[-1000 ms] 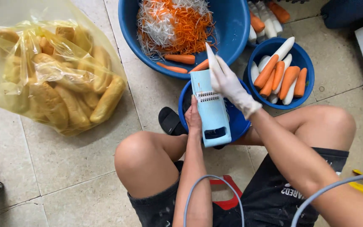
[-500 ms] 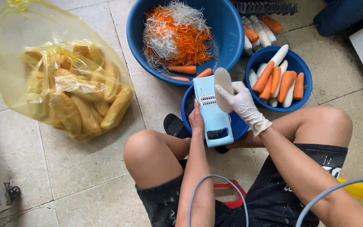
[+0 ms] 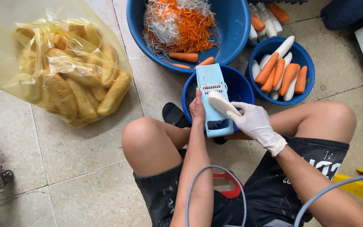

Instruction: Grating carrots and white radishes into a bucket using a handheld grater.

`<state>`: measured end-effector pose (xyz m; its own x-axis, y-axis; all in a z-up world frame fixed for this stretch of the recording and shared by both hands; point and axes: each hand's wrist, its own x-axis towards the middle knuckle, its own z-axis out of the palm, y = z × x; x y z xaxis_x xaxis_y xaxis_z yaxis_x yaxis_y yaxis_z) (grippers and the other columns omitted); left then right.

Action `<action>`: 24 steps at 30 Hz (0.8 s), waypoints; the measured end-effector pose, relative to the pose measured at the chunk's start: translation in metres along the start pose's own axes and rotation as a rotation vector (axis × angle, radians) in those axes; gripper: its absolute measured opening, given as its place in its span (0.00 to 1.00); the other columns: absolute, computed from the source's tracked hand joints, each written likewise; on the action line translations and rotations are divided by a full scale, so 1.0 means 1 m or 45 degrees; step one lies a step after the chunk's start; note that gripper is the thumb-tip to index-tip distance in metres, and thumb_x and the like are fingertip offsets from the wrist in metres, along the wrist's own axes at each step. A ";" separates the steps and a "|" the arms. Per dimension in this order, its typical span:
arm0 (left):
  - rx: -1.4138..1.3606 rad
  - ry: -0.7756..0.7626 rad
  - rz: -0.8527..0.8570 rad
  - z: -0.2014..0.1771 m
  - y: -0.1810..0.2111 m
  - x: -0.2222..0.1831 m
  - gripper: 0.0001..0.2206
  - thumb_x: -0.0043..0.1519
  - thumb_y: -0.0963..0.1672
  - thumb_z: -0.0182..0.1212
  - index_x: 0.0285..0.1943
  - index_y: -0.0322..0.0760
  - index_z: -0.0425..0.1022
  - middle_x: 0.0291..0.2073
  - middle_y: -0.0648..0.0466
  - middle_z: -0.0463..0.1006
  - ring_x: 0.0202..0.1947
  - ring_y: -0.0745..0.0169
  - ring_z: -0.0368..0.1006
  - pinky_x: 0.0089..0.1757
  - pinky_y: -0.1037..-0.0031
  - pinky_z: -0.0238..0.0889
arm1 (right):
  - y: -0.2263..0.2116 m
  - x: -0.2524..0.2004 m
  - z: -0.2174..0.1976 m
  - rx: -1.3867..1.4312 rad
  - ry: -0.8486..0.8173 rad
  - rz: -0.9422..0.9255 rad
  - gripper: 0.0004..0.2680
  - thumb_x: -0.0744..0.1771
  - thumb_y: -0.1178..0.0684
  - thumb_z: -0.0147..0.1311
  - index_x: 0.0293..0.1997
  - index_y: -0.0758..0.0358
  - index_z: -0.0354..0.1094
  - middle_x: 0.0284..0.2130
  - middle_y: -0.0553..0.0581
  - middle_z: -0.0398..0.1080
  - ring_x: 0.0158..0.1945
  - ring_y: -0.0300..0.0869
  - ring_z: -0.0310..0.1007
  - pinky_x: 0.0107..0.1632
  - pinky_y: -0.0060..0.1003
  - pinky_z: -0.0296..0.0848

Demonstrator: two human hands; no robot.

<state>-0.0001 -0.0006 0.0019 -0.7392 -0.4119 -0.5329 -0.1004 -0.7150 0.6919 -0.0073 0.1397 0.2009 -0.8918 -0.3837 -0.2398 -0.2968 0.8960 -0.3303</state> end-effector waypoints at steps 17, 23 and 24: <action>0.106 0.122 -0.012 0.002 0.003 -0.005 0.31 0.65 0.61 0.52 0.44 0.30 0.85 0.36 0.50 0.83 0.36 0.67 0.75 0.41 0.75 0.69 | -0.042 0.116 0.036 -0.200 0.098 -0.188 0.22 0.68 0.45 0.49 0.74 0.44 0.57 0.26 0.69 0.75 0.29 0.64 0.76 0.35 0.59 0.73; 0.067 0.131 0.007 0.002 -0.006 -0.001 0.30 0.65 0.60 0.53 0.46 0.31 0.84 0.36 0.52 0.84 0.37 0.69 0.75 0.42 0.77 0.68 | -0.022 0.042 0.024 -0.300 0.066 -0.190 0.20 0.67 0.41 0.51 0.69 0.43 0.63 0.25 0.68 0.75 0.28 0.62 0.77 0.35 0.57 0.75; 0.031 0.115 -0.005 0.003 -0.005 -0.005 0.30 0.65 0.60 0.53 0.45 0.29 0.85 0.35 0.51 0.83 0.35 0.68 0.74 0.40 0.75 0.68 | -0.011 0.004 0.026 -0.357 -0.021 -0.104 0.21 0.66 0.40 0.52 0.68 0.39 0.64 0.23 0.69 0.75 0.27 0.62 0.77 0.34 0.57 0.75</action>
